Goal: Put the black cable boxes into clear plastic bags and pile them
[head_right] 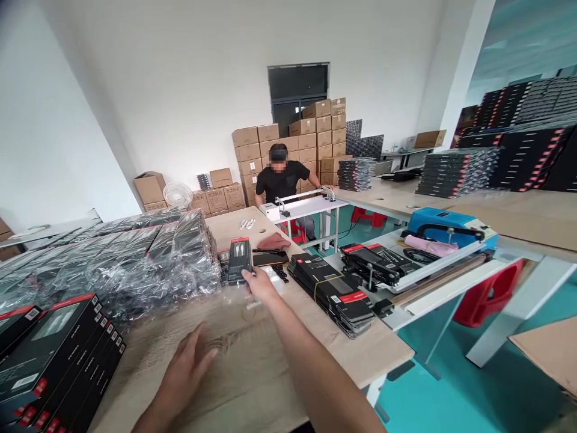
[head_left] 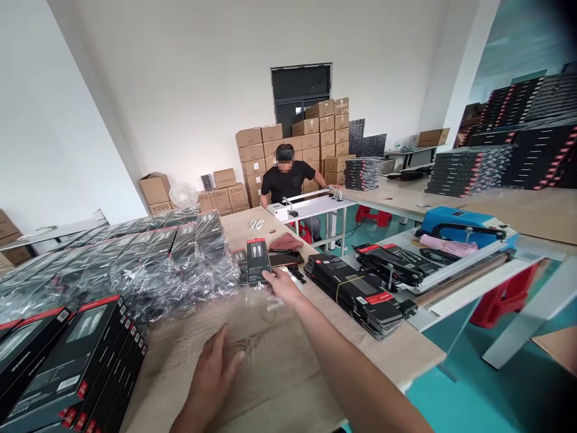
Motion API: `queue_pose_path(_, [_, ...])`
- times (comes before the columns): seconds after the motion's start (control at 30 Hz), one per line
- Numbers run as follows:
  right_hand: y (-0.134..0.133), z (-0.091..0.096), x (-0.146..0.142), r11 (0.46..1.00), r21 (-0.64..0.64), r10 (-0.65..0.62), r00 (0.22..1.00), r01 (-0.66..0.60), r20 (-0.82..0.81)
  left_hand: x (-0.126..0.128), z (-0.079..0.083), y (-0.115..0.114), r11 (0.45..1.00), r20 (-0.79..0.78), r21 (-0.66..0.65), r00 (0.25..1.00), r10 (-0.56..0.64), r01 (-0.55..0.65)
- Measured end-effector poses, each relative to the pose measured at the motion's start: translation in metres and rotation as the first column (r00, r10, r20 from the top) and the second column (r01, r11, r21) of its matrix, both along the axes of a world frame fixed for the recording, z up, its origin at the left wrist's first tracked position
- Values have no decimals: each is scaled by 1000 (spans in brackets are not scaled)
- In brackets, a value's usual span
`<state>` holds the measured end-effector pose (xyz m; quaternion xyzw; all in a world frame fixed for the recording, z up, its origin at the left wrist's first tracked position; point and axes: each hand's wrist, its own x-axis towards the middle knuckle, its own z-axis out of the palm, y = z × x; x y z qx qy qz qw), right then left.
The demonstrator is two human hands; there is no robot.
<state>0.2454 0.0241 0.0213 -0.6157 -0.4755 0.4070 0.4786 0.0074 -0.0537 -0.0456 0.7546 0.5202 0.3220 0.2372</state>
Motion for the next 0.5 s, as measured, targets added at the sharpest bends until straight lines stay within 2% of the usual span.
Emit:
queue_pose_path(0.07, [38, 14, 0, 999, -35, 16, 996, -13, 84, -14, -16, 2, 993, -140, 106, 988, 66, -51])
queue_pose_path(0.13, [66, 25, -7, 996, -82, 34, 978, -18, 205, -20, -25, 5, 991, -240, 132, 969, 55, -24])
queue_pose_path(0.23, [84, 38, -12, 995, -96, 9, 904, 35, 427, -17, -26, 9, 991, -318, 130, 948, 24, 18])
queue_pose_path(0.3, [78, 45, -8, 995, -52, -43, 829, 86, 557, -13, -21, 10, 991, -332, 133, 943, 29, 17])
queue_pose_path(0.4, [43, 54, -7, 995, 21, -82, 726, 93, 683, -8, -11, 5, 992, -330, 124, 942, 58, -18])
queue_pose_path(0.47, [10, 61, -22, 995, 96, -60, 691, -14, 721, -6, -3, 0, 994, -315, 99, 947, 68, -38])
queue_pose_path(0.5, [-7, 67, -36, 976, 175, -37, 691, -131, 722, -6, 1, -2, 996, -296, 80, 953, 57, -35])
